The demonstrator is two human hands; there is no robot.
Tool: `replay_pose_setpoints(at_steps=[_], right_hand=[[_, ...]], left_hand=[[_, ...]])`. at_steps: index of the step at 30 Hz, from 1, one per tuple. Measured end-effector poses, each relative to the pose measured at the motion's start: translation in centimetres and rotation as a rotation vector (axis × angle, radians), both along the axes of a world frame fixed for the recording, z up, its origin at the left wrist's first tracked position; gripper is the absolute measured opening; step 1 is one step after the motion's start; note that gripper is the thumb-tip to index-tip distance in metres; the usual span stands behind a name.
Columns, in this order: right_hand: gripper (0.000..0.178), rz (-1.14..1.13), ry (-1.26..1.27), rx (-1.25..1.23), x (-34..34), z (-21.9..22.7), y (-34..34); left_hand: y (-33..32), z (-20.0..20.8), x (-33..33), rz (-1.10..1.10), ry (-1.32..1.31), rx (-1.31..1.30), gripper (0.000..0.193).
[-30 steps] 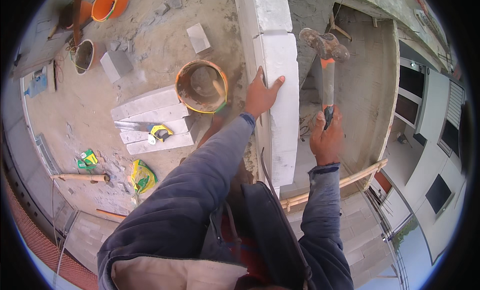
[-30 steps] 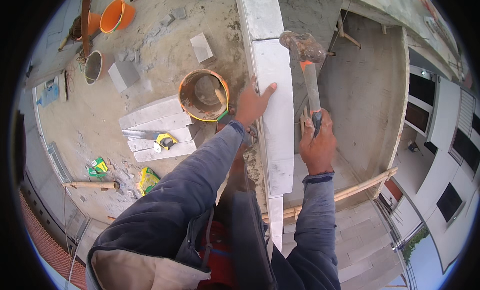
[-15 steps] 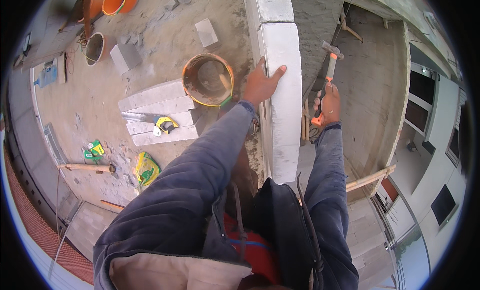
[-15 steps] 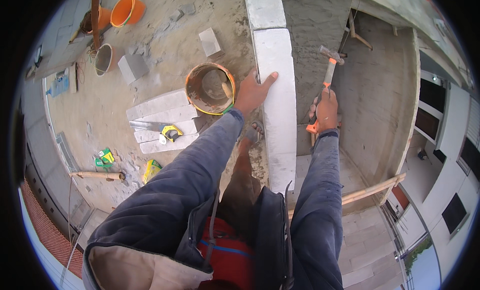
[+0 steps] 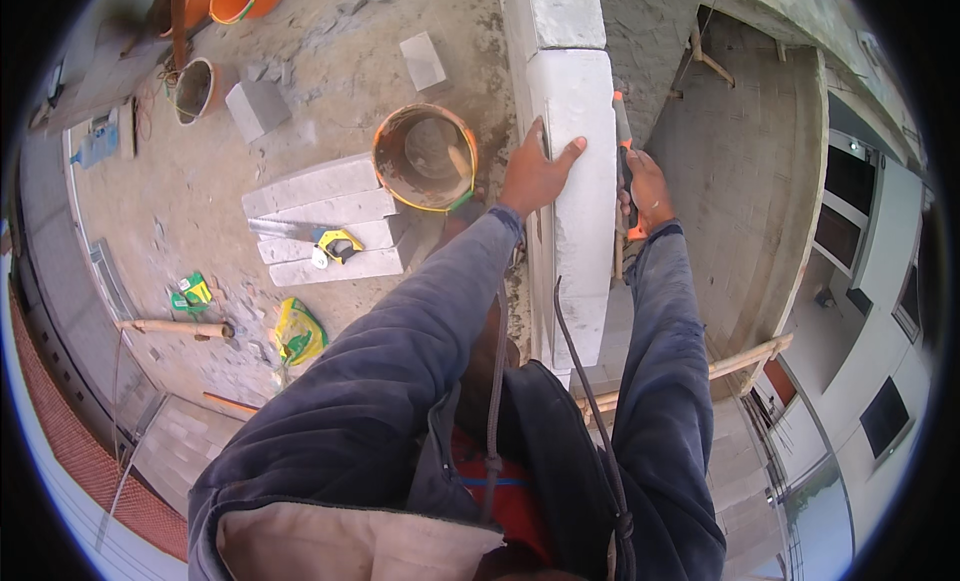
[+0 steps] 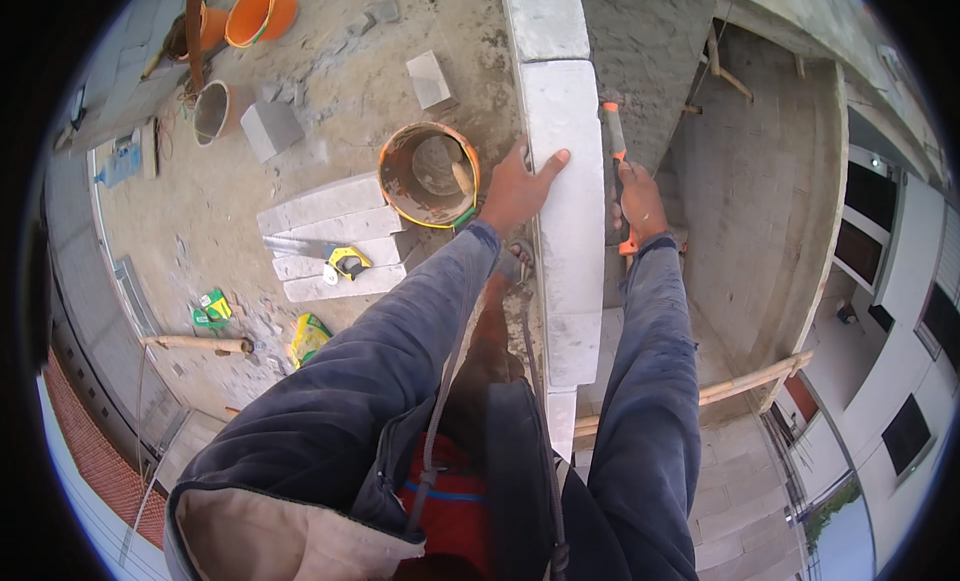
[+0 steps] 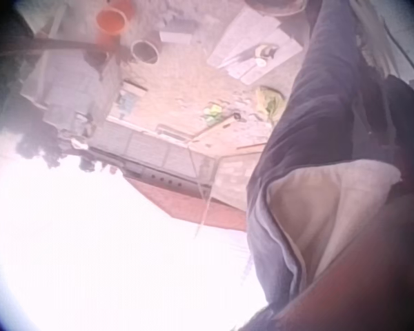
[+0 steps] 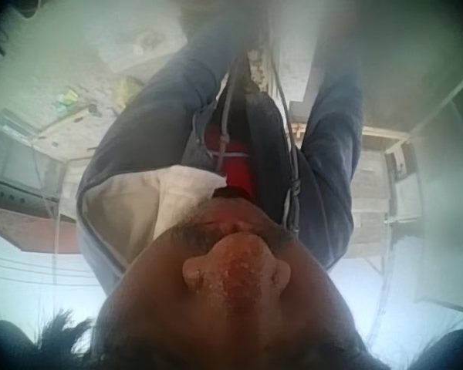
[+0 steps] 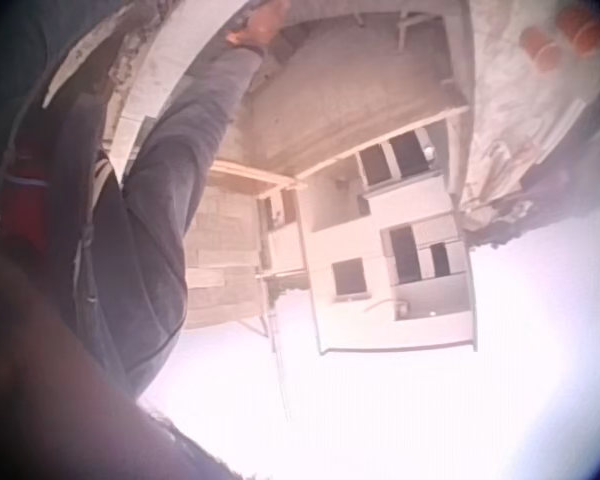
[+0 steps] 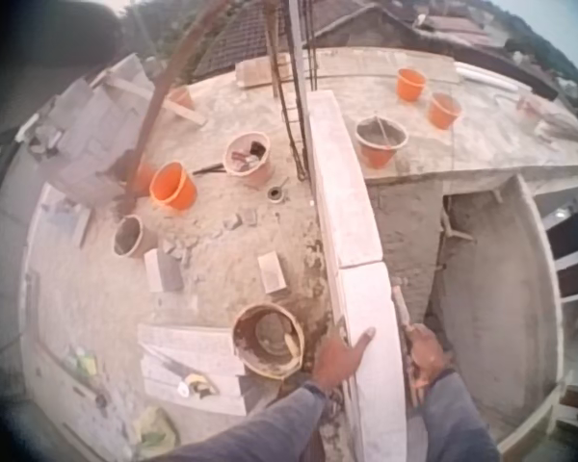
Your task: The person scoops mortar from a bucket and spreads it along a low wall. They then place a white block onto the mortar and tap it into position with a hammer.
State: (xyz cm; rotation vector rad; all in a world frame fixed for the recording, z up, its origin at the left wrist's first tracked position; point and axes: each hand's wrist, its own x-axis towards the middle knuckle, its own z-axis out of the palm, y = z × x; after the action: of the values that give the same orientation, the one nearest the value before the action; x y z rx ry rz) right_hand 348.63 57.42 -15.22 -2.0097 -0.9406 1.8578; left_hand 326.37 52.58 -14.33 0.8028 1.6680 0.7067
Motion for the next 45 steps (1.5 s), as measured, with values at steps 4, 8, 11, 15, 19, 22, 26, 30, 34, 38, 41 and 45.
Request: replay_pose_setpoints(at_steps=[4, 8, 11, 15, 19, 22, 26, 30, 34, 38, 41, 45], right_hand=[[0.038, -0.067, -0.072, 0.036, -0.8, -0.3, -0.2], [0.044, -0.023, -0.046, -0.017, 0.2, 0.5, 0.4], [0.049, -0.079, -0.051, -0.006, -0.3, 0.4, -0.3], [0.057, -0.006, -0.130, -0.011, 0.7, 2.0, -0.2], [0.055, -0.187, -0.109, 0.020, 2.3, 4.3, -4.7], [0.045, -0.425, 0.033, 0.044, 3.5, 8.1, -12.8], [0.038, -0.950, 0.118, -0.014, 4.9, 14.2, -28.5], [0.027, -1.513, 0.221, 0.006, 5.9, 16.0, -46.8], [0.023, -1.755, 0.129, 0.068, 3.3, 17.6, -60.1], [0.026, -1.552, -0.143, 0.133, -5.6, 25.3, -62.4], [0.045, -1.384, -0.013, 0.044, -9.5, 26.4, -67.8], [0.028, -0.941, -0.115, -0.031, -12.2, 24.2, -70.6]], left_hand=[[0.0, -0.2, 0.5, 0.063, -0.085, 0.032, 0.097], [-0.1, 0.3, 0.4, 0.085, -0.078, 0.036, 0.085], [0.2, 0.9, 0.3, 0.040, -0.029, 0.031, 0.081], [0.3, 1.4, 0.3, 0.014, -0.013, 0.005, 0.079], [0.6, 1.2, 0.0, -0.062, 0.007, -0.005, 0.085], [0.5, 0.1, -0.1, -0.034, 0.218, 0.100, 0.093], [-0.9, 2.6, 0.3, -0.105, 0.542, 0.406, 0.088], [-3.3, 4.5, 4.7, -0.606, 0.695, 0.887, 0.059], [-5.4, 3.1, 10.4, -1.229, 0.647, 0.966, 0.051], [-7.0, 3.2, 12.7, -1.646, 0.915, 0.743, 0.058], [-7.4, 3.6, 12.9, -1.604, 0.920, 0.739, 0.050], [-7.9, 2.7, 13.4, -1.577, 0.992, 0.834, 0.048]])
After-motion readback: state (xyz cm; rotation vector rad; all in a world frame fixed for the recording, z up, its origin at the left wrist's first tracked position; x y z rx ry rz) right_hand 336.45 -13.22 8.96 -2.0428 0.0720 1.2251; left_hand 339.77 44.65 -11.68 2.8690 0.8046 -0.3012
